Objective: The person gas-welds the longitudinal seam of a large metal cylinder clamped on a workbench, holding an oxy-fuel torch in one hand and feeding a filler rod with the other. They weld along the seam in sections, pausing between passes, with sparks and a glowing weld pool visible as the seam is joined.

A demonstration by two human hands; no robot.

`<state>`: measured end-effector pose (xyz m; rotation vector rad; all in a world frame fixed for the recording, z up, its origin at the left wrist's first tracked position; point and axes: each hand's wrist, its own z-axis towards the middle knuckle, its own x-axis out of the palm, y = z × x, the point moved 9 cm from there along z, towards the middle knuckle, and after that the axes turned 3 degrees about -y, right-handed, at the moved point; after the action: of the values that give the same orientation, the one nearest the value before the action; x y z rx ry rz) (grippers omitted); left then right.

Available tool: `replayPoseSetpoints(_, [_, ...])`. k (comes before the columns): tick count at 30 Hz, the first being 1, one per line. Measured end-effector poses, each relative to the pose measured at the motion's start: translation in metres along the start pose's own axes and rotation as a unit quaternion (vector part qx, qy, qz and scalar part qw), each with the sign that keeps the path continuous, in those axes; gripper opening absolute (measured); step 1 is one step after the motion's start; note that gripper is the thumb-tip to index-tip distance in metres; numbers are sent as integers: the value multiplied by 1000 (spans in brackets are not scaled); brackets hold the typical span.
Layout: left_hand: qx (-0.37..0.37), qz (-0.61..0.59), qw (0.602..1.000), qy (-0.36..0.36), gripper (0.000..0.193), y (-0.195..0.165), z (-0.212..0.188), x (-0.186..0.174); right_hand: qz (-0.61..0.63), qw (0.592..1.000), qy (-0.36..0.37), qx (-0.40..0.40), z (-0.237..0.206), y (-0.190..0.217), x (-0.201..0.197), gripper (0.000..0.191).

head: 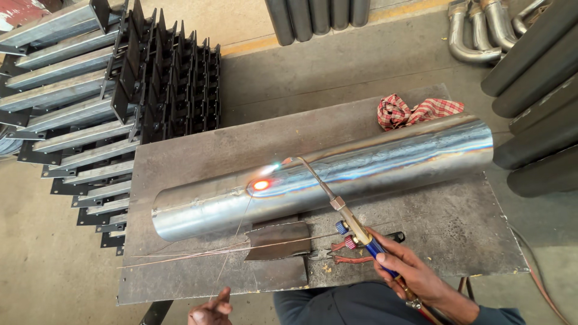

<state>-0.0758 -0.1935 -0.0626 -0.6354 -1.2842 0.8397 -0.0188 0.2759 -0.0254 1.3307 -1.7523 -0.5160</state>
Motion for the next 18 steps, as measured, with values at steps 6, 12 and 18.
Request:
replayPoseSetpoints(6, [-13, 31, 998, -48, 46, 4, -9, -14, 8, 1000, 9, -21, -5, -5, 8, 68])
replayPoseSetpoints(12, [-77, 203, 965, -144, 48, 9, -24, -28, -2, 999, -18, -36, -16, -11, 18, 72])
replayPoseSetpoints(18, [-71, 217, 973, -22, 34, -17, -16, 3, 22, 995, -87, -39, -26, -27, 43, 72])
